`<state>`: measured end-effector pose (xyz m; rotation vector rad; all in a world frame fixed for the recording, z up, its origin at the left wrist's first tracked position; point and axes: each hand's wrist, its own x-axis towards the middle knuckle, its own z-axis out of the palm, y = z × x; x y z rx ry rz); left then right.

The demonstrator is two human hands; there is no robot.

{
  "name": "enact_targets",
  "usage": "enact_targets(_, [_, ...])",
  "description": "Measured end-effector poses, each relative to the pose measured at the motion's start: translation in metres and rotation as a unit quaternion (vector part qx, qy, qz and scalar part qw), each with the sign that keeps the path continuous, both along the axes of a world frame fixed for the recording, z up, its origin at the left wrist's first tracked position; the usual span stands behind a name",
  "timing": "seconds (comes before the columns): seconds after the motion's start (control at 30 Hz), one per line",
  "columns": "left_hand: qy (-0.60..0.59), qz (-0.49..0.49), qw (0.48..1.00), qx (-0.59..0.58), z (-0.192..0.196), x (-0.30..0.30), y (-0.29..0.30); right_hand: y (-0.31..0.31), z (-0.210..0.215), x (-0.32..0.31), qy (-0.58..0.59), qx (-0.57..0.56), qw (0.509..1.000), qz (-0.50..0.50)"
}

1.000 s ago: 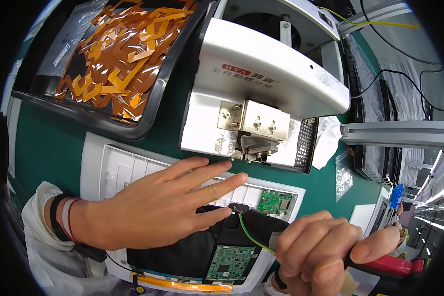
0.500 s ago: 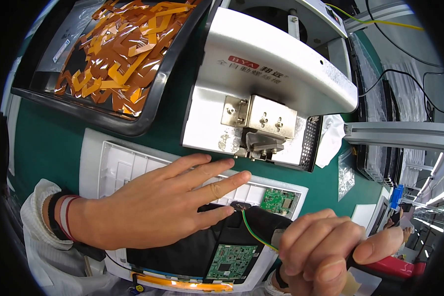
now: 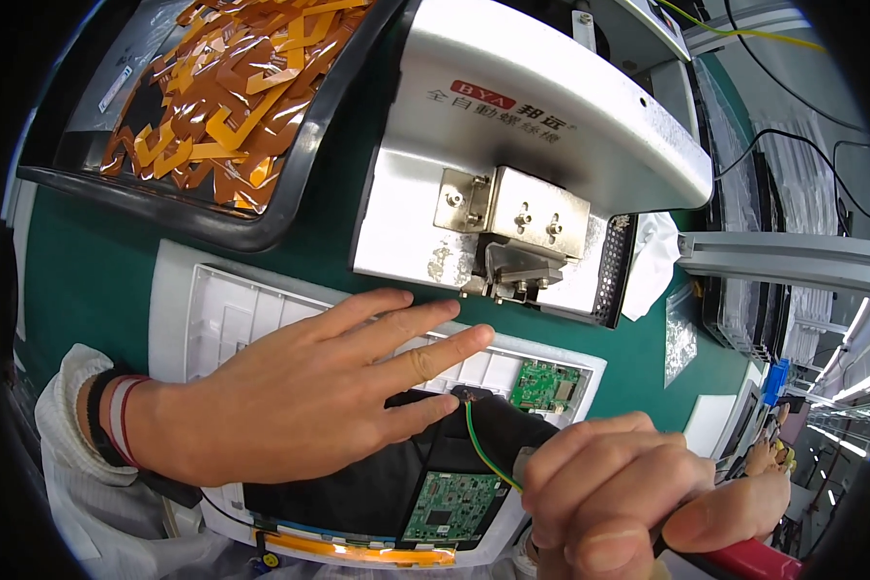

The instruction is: Assembling a tablet screen and circuit board component using an electric screwdriver.

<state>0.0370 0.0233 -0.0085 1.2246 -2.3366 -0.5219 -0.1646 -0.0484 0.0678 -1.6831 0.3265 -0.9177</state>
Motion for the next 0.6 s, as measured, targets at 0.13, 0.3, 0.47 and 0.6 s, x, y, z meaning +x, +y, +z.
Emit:
enact_targets(0.13, [0.003,-0.002,1.000,-0.003,0.000,0.000,-0.002,0.011,-0.007,0.007,-0.016,-0.023,0.996,-0.080])
enact_targets(0.3, [-0.007,-0.008,1.000,-0.016,-0.004,0.003,-0.002,0.015,-0.011,0.014,-0.042,-0.038,0.986,-0.154])
enact_targets(0.47, [-0.010,-0.042,0.999,-0.008,0.000,0.008,-0.005,0.024,0.003,0.014,-0.030,0.053,0.984,-0.169])
enact_targets(0.6, [-0.026,-0.056,0.998,0.017,0.002,0.005,-0.002,0.020,0.011,0.000,-0.086,0.100,0.974,-0.184])
